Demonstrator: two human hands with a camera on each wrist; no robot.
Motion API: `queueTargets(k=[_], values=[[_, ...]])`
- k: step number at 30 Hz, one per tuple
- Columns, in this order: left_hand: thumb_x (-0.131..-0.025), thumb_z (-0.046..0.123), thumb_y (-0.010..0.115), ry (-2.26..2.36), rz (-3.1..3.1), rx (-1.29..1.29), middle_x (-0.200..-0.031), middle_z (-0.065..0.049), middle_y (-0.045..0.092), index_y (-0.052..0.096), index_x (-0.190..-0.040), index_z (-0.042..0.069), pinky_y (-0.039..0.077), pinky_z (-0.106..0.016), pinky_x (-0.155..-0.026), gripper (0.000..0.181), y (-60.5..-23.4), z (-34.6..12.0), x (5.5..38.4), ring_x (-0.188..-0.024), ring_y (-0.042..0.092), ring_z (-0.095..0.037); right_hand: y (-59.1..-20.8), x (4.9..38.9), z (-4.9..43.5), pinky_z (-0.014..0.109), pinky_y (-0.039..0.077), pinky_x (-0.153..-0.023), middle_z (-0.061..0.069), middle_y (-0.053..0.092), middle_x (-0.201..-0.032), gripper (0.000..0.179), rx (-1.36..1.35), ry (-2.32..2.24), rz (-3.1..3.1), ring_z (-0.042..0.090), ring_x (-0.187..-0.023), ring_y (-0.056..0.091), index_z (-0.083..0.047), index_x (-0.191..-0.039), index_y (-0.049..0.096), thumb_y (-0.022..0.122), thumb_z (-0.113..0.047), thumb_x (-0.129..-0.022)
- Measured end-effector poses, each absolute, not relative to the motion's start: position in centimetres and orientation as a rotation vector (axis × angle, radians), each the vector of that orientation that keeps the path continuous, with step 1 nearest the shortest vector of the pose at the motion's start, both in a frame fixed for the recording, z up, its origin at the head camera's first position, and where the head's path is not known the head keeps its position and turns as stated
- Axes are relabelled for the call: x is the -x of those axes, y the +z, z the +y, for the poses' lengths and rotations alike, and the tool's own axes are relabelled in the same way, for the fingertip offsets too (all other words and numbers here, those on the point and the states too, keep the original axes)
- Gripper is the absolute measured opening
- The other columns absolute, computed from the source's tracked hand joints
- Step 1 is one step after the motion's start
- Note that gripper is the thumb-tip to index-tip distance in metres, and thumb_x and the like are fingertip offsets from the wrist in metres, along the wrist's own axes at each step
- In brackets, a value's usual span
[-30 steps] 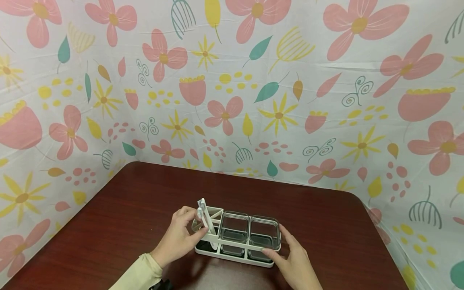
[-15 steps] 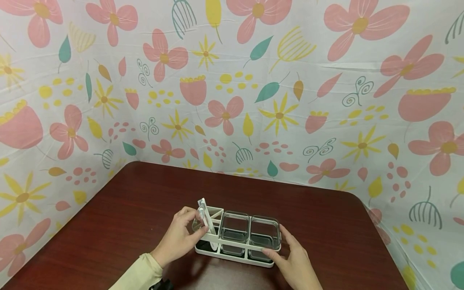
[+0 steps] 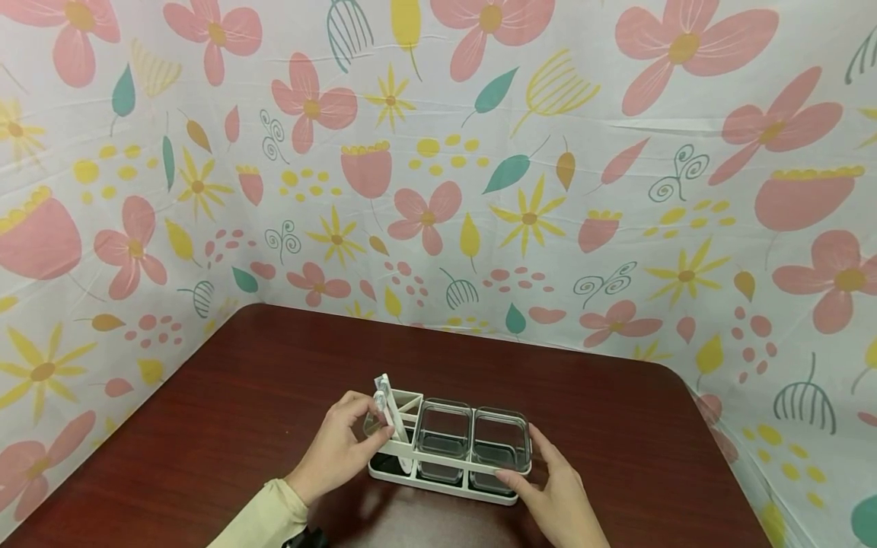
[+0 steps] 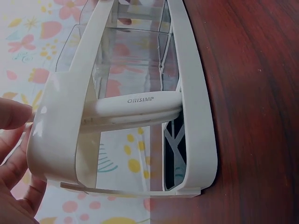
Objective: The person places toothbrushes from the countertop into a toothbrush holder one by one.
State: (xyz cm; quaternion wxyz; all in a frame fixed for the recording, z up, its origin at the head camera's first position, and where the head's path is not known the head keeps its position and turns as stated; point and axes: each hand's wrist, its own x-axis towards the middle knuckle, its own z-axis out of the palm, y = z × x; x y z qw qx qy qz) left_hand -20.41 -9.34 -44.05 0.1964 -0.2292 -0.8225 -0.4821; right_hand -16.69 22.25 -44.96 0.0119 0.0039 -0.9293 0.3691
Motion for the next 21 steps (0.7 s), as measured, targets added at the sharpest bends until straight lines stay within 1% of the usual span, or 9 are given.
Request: queueTargets(k=[3, 6, 9, 12, 16, 19, 21], values=[[-0.078, 0.005, 0.082, -1.330, -2.296, 0.658, -0.083, 0.015, 0.057, 0.060, -0.081, 0.025, 0.038, -0.035, -0.077, 0.030, -44.2, -9.4, 20.5, -0.085, 0.054, -0.020, -44.9, 16.7, 22.3, 0.054, 0.048, -0.088, 0.025, 0.056, -0.132, 0.092, -0.002, 1.149, -2.907, 0.038, -0.114, 0.058, 0.000, -0.151, 0.032, 0.075, -0.047, -0.086], [-0.079, 0.006, 0.082, -1.311, -2.297, 0.681, -0.083, 0.012, 0.059, 0.061, -0.084, 0.021, 0.038, -0.037, -0.077, 0.027, -44.3, -9.5, 20.6, -0.084, 0.054, -0.021, -45.0, 16.8, 22.3, 0.054, 0.048, -0.089, 0.025, 0.057, -0.131, 0.092, 0.001, 1.146, -2.905, 0.038, -0.114, 0.058, 0.001, -0.151, 0.032, 0.075, -0.047, -0.085], [-0.080, 0.009, 0.082, -1.301, -2.300, 0.711, -0.089, 0.010, 0.062, 0.061, -0.091, 0.018, 0.037, -0.043, -0.085, 0.026, -44.3, -9.6, 20.8, -0.088, 0.054, -0.021, -45.0, 16.7, 22.3, 0.055, 0.048, -0.090, 0.023, 0.059, -0.129, 0.093, 0.006, 1.144, -2.894, 0.037, -0.114, 0.058, 0.001, -0.151, 0.033, 0.076, -0.047, -0.084], [-0.079, 0.013, 0.083, -1.293, -2.307, 0.743, -0.099, 0.011, 0.061, 0.060, -0.098, 0.019, 0.034, -0.051, -0.092, 0.030, -44.2, -10.0, 20.9, -0.098, 0.054, -0.018, -45.1, 16.7, 22.4, 0.055, 0.047, -0.091, 0.024, 0.058, -0.130, 0.095, 0.012, 1.151, -2.897, 0.039, -0.115, 0.057, 0.001, -0.151, 0.032, 0.076, -0.049, -0.084], [-0.078, 0.021, 0.084, -1.257, -2.371, 0.784, -0.116, 0.014, 0.056, 0.057, -0.114, 0.021, 0.032, -0.054, -0.097, 0.045, -44.1, -11.0, 21.0, -0.112, 0.050, -0.015, -45.1, 16.6, 22.4, 0.058, 0.046, -0.091, 0.027, 0.051, -0.137, 0.100, 0.023, 1.149, -2.934, 0.043, -0.120, 0.053, -0.001, -0.152, 0.028, 0.075, -0.054, -0.082], [-0.077, 0.033, 0.084, -1.183, -2.464, 0.798, -0.132, 0.011, 0.049, 0.050, -0.132, 0.021, 0.029, -0.056, -0.101, 0.066, -44.2, -12.0, 20.9, -0.124, 0.043, -0.016, -45.3, 16.6, 22.5, 0.061, 0.042, -0.094, 0.029, 0.044, -0.141, 0.104, -0.017, 1.154, -2.928, 0.046, -0.126, 0.047, 0.000, -0.153, 0.024, 0.077, -0.053, -0.080], [-0.076, 0.040, 0.084, -1.112, -2.539, 0.799, -0.144, 0.008, 0.041, 0.041, -0.144, 0.023, 0.025, -0.058, -0.106, 0.083, -44.3, -12.7, 20.7, -0.133, 0.036, -0.017, -45.4, 16.4, 22.6, 0.064, 0.039, -0.096, 0.030, 0.039, -0.144, 0.107, -0.061, 1.163, -2.906, 0.049, -0.129, 0.041, 0.002, -0.153, 0.021, 0.079, -0.050, -0.080]])
